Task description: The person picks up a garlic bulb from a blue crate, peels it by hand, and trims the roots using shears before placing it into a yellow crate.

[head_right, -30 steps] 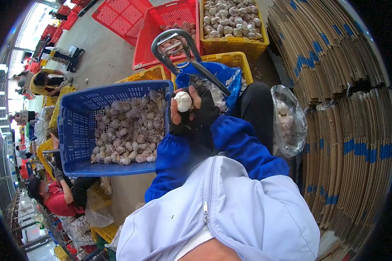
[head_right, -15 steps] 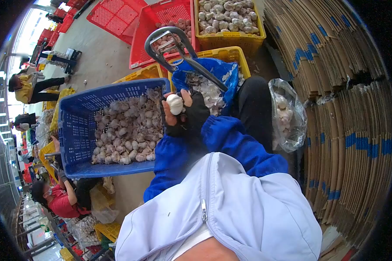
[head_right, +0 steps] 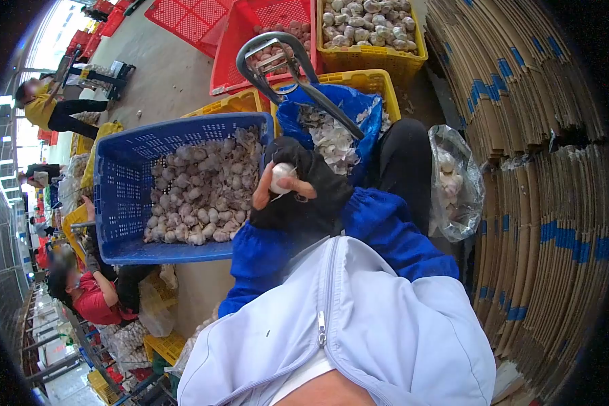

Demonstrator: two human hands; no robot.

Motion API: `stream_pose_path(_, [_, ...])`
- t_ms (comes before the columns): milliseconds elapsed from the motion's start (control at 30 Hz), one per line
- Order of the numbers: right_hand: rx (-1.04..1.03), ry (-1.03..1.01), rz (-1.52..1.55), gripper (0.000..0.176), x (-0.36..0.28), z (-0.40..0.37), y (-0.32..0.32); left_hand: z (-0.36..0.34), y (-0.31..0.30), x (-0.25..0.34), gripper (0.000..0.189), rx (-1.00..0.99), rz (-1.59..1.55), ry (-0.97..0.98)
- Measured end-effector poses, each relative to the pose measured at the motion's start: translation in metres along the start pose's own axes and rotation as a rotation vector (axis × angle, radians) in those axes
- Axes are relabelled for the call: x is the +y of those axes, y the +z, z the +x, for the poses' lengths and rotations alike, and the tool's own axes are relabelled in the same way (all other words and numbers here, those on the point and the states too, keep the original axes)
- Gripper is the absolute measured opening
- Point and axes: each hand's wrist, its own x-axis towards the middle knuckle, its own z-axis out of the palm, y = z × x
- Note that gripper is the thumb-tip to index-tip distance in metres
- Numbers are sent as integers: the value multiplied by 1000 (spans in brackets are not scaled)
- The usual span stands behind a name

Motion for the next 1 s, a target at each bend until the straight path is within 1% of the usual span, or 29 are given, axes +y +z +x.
stream_pose_path(33, [15, -50, -108, 33, -7, -2, 5, 8, -10, 1, 24, -163, -206, -116])
stream_pose_path(67, [28, -100, -215, 35, -12, -4, 9, 20, -24, 1, 25, -393, -489, -385])
stream_pose_path(100, [-15, -182, -330, 38, -15, -3, 10, 38, -39, 1, 25, -628, -718, -728])
stream_pose_path(133, [-11, -176, -296, 37, -17, -4, 12, 47, -47, 0, 26, -734, -774, -882])
stream_pose_path(167, [-7, -168, -261, 37, -20, -7, 15, 50, -52, 0, 27, -798, -779, -969])
stream_pose_path(200, [-3, -159, -226, 37, -21, -9, 18, 49, -56, -1, 27, -835, -766, -1017])
stream_pose_path(233, [-18, -138, -180, 37, -22, -9, 17, 47, -59, -2, 28, -855, -736, -1032])
stream_pose_path(300, [31, -81, -200, 37, -20, -13, 20, 40, -64, -1, 29, -871, -673, -1051])
stream_pose_path(333, [55, -52, -211, 37, -19, -15, 21, 35, -65, -2, 30, -875, -661, -1088])
stream_pose_path(367, [96, -52, -296, 37, -14, -18, 22, 30, -67, -5, 30, -879, -683, -1157])
stream_pose_path(433, [169, -60, -472, 36, -1, -22, 25, 20, -67, -18, 32, -881, -848, -1415])
stream_pose_path(500, [111, -46, -307, 33, -3, -16, 21, 20, -66, -33, 33, -837, -1198, -1655])
stream_pose_path(533, [85, -38, -222, 32, -3, -14, 21, 22, -68, -36, 34, -811, -1269, -1737])
stream_pose_path(567, [102, 14, -201, 28, -3, -16, 22, 23, -71, -36, 34, -785, -1240, -1742])
stream_pose_path(633, [142, 112, -167, 20, -4, -21, 22, 31, -71, -24, 36, -766, -1050, -1660])
stream_pose_path(700, [389, 74, -251, 18, 4, -18, 31, 25, -71, -20, 37, -789, -857, -1512])
stream_pose_path(733, [514, 59, -294, 19, 6, -18, 37, 18, -70, -20, 38, -788, -768, -1453])
stream_pose_path(767, [562, 152, -143, 22, 5, -15, 38, 9, -70, -27, 39, -787, -781, -1486])
stream_pose_path(833, [644, 320, 164, 30, -6, 0, 32, 0, -72, -47, 40, -814, -1136, -1708])
stream_pose_path(867, [612, 447, 243, 31, -4, 2, 20, -4, -72, -55, 41, -868, -1350, -1842])
stream_pose_path(900, [576, 575, 322, 33, -1, 1, 4, 4, -75, -55, 41, -908, -1478, -1930])
stream_pose_path(933, [537, 704, 402, 36, -5, 3, -1, 11, -74, -55, 42, -992, -1612, -2021])
stream_pose_path(967, [665, 582, 471, 42, -8, 4, 6, 17, -81, -44, 47, -830, -1470, -2068])
stream_pose_path(1000, [601, 503, 444, 42, -17, 4, 6, 25, -79, -38, 45, -750, -1411, -2096])
